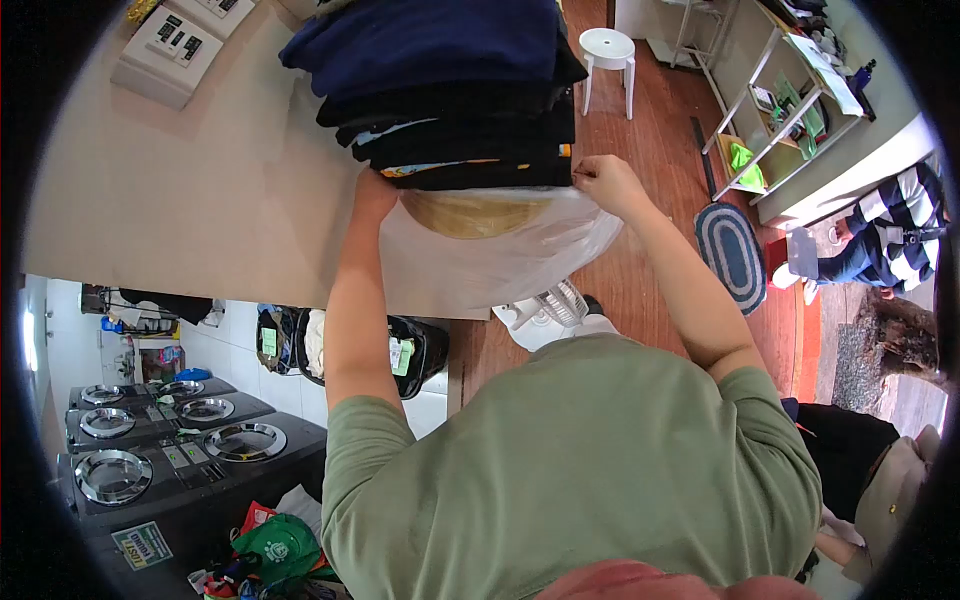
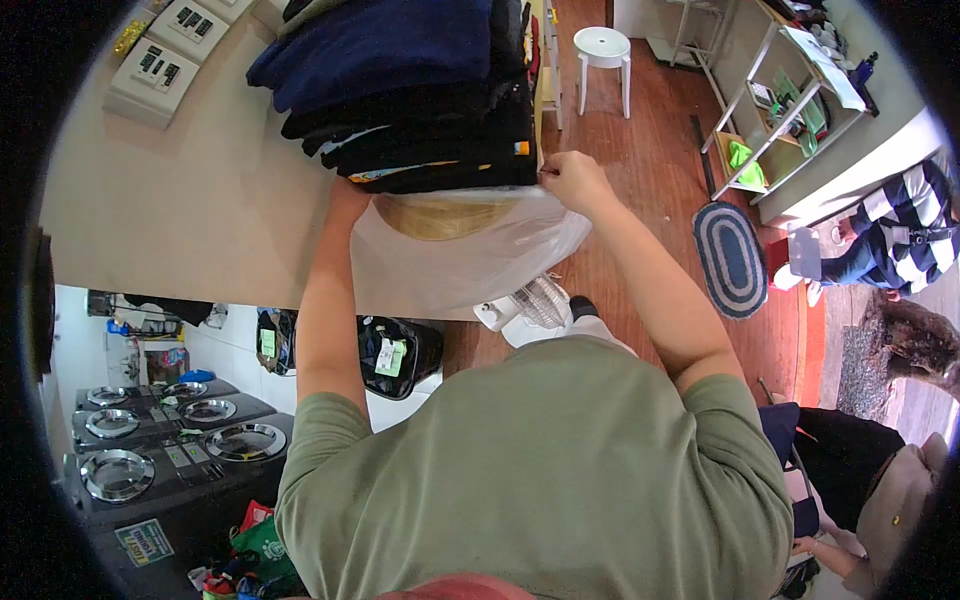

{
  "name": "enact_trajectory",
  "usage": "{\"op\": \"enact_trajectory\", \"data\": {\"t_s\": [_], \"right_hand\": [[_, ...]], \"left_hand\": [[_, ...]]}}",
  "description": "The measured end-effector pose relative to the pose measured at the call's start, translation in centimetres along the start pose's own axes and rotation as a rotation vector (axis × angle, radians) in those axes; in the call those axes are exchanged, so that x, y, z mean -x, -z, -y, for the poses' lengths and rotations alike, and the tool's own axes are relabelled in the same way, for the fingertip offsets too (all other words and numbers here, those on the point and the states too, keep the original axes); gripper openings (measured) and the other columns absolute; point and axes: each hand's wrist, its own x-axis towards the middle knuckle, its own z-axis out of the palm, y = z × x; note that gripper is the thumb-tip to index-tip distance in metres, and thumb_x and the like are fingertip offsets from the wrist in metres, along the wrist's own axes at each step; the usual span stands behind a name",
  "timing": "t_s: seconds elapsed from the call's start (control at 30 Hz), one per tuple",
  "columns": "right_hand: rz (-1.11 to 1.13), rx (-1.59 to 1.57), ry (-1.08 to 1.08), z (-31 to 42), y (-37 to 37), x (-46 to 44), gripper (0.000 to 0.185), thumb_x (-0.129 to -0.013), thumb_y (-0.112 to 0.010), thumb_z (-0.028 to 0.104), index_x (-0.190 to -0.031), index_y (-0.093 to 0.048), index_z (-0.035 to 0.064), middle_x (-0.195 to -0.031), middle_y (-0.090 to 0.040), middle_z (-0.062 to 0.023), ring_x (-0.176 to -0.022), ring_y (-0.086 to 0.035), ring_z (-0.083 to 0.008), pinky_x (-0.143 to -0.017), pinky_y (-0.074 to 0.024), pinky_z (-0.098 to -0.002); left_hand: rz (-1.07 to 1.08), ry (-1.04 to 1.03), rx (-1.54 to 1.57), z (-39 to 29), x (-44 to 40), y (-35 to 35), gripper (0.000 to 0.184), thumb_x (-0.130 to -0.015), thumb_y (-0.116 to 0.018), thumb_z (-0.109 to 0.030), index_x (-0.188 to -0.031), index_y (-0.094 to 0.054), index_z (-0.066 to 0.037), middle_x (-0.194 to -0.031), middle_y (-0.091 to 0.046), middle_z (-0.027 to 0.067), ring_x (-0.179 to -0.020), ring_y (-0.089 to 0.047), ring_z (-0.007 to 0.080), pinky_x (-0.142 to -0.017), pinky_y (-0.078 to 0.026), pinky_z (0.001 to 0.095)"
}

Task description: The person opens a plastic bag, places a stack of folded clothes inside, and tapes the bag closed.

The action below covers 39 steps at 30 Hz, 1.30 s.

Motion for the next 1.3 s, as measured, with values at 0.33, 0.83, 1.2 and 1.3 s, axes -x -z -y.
{"op": "enact_trajectory", "data": {"t_s": [0.33,0.83,1.2,1.3], "right_hand": [[-0.163,0.284,0.038,0.9,2.0,-6.6,0.020,-0.082,-0.056,0.014,-0.098,-0.068,0.0099,-0.099,-0.068,-0.0188,-0.092,-0.065,-0.0386,-0.080,-0.0518,-0.0473],[-0.106,-0.354,0.311,-1.8,2.9,-12.1,0.022,-0.088,-0.057,0.014,-0.108,-0.066,0.0073,-0.109,-0.065,-0.0201,-0.105,-0.062,-0.0351,-0.087,-0.0496,-0.0442],[0.408,0.530,1.054,4.9,11.6,-0.5,0.027,-0.077,-0.071,0.019,-0.103,-0.071,0.0126,-0.116,-0.057,-0.0098,-0.113,-0.051,-0.0275,-0.093,-0.0429,-0.0410],[0.689,0.076,0.868,7.7,14.8,-3.5,0.021,-0.082,-0.071,0.023,-0.093,-0.070,0.0057,-0.090,-0.064,-0.0130,-0.090,-0.061,-0.0275,-0.077,-0.0473,-0.0362]], "left_hand": [[0.014,-0.295,-0.278,5.6,-7.3,-2.1,0.036,-0.079,-0.066,-0.010,-0.115,-0.064,-0.007,-0.118,-0.063,0.0172,-0.115,-0.056,0.0356,-0.094,-0.048,0.0416],[0.112,-0.039,-0.379,5.5,-6.8,-3.8,0.036,-0.080,-0.063,-0.008,-0.116,-0.065,-0.011,-0.119,-0.063,0.0155,-0.116,-0.055,0.0355,-0.095,-0.048,0.0411],[0.672,-0.296,-0.486,-9.8,8.9,11.5,0.017,-0.079,-0.061,-0.007,-0.095,-0.061,-0.010,-0.131,-0.052,0.0155,-0.115,-0.053,0.0299,-0.090,-0.046,0.0420],[0.720,0.074,0.025,-12.8,6.3,14.4,0.018,-0.075,-0.068,-0.012,-0.089,-0.059,-0.007,-0.103,-0.059,0.0095,-0.088,-0.058,0.0230,-0.074,-0.046,0.0369]]}}
